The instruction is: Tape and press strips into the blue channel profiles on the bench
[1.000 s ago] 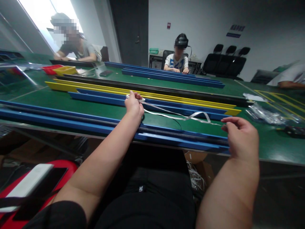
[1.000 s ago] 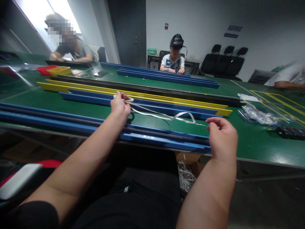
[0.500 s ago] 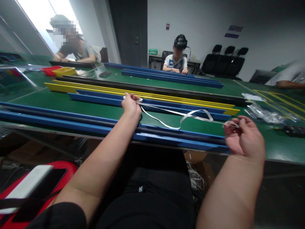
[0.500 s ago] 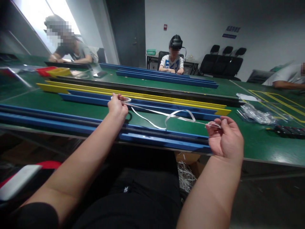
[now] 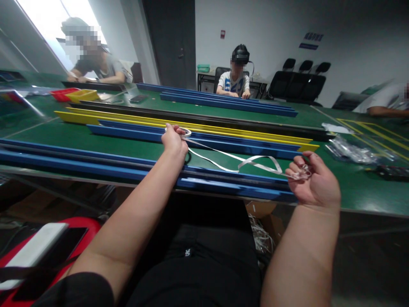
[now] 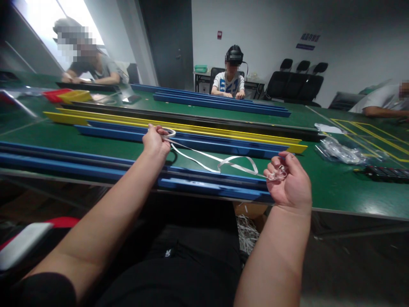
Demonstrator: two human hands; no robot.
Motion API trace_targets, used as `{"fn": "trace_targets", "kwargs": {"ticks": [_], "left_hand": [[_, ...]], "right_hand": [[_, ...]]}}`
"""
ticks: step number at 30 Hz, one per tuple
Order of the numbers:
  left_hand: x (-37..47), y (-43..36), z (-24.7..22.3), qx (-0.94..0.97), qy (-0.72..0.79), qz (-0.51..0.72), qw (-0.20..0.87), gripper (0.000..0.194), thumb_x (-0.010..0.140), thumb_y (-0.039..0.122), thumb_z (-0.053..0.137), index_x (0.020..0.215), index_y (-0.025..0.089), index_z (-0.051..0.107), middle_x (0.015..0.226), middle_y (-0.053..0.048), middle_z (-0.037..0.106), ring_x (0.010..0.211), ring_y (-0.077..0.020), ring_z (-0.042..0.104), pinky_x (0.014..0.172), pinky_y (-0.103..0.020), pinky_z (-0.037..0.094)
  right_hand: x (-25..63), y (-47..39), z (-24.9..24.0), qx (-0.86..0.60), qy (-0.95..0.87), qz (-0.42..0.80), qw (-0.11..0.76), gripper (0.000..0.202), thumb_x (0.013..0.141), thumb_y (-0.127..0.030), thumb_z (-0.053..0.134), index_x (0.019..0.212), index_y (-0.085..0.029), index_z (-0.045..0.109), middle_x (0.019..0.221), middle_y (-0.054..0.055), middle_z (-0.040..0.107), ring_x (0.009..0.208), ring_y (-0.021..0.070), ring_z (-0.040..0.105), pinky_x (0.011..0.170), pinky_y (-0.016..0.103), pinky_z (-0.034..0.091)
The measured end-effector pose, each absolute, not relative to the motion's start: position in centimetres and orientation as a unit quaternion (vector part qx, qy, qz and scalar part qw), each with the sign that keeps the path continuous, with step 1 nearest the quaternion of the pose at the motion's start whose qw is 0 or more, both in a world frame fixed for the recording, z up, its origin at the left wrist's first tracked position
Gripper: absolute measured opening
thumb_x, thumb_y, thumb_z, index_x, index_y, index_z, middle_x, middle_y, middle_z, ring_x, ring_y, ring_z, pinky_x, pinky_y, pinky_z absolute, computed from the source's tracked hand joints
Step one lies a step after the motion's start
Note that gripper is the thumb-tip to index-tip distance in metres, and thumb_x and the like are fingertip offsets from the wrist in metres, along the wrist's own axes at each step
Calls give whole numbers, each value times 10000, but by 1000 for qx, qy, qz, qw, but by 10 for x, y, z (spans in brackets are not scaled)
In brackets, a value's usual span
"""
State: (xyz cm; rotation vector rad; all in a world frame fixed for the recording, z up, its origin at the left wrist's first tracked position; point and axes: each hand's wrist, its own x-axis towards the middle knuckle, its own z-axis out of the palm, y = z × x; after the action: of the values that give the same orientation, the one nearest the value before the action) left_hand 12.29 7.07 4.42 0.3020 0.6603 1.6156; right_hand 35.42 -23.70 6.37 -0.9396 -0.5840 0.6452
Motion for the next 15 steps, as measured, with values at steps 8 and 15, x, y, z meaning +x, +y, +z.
{"fn": "trace_targets", "kwargs": {"ticks": [8, 15], "left_hand": [[122, 70, 45, 146, 287, 707, 629, 353, 994, 382, 478, 715, 165, 470, 583, 68, 479, 382, -13, 391, 444, -140, 403], [122, 69, 45, 140, 274, 712, 631, 335, 992, 378, 480, 727, 173, 464, 593, 69, 481, 382, -16, 381, 447, -147, 408]], "right_hand": [[340, -239, 61, -671, -409, 257, 562, 408, 761, -467, 715, 1089, -231, 663, 960, 23, 657, 494, 51, 377, 410, 216, 278], [354, -238, 56, -805, -417, 31, 422, 312, 814, -487, 646, 914, -200, 715, 801, 39, 691, 641, 144, 549, 543, 258, 381]]}}
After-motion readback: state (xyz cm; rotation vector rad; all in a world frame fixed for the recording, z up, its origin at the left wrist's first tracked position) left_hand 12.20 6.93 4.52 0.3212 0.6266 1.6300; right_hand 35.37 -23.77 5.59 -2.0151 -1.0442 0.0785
